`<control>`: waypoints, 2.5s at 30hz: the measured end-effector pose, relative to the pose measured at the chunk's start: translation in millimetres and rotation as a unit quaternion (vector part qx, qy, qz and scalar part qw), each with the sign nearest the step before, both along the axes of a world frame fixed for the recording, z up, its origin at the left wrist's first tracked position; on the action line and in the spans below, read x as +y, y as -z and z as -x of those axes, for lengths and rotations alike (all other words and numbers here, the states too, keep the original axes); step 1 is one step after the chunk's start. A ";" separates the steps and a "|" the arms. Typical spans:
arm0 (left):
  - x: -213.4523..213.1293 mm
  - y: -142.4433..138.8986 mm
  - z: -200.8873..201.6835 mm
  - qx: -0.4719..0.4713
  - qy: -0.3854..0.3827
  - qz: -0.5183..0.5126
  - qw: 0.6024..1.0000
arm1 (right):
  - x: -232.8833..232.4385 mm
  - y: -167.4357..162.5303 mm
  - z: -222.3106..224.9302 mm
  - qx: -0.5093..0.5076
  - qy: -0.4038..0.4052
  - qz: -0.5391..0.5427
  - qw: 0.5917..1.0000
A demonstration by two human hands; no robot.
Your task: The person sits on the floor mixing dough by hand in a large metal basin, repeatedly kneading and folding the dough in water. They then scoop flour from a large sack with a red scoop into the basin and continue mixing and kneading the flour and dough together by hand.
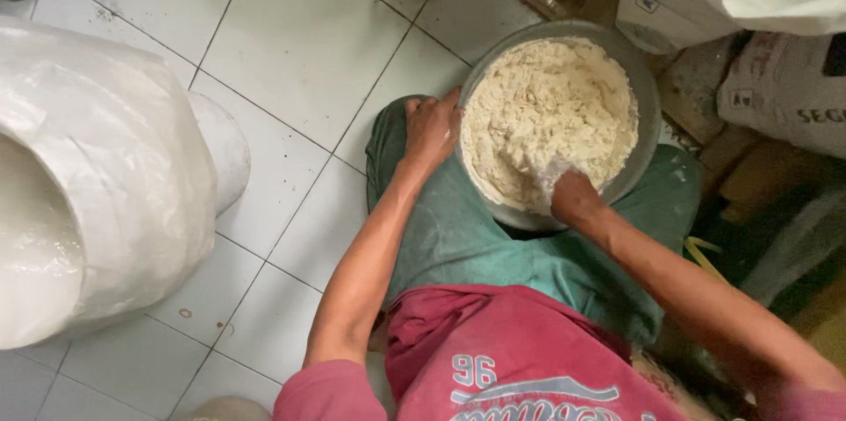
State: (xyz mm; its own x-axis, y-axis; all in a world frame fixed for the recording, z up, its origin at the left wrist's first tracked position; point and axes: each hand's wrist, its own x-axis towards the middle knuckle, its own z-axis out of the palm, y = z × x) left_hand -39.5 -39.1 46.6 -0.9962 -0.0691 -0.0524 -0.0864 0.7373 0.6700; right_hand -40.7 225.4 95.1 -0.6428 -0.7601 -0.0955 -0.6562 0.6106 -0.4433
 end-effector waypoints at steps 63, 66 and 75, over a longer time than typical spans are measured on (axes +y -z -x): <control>1.3 13.4 52.7 -0.093 -0.041 -0.101 0.990 | -82.5 40.1 106.9 -0.054 -0.070 -0.408 0.909; 1.3 7.3 54.7 -0.081 -0.050 -0.099 0.990 | -68.6 31.1 85.6 -0.061 -0.041 -0.387 0.919; 5.2 16.3 46.2 -0.088 -0.053 -0.098 0.990 | 18.0 4.4 48.5 -0.036 -0.101 -0.411 0.905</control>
State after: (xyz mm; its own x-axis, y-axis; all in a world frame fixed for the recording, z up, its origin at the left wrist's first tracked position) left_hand -85.7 -33.9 30.3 -0.9584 -0.1442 -0.2465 -0.2839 0.5748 0.7675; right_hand -89.2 243.4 90.7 -0.4675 -0.5139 -0.7193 -0.7790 0.6242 0.0604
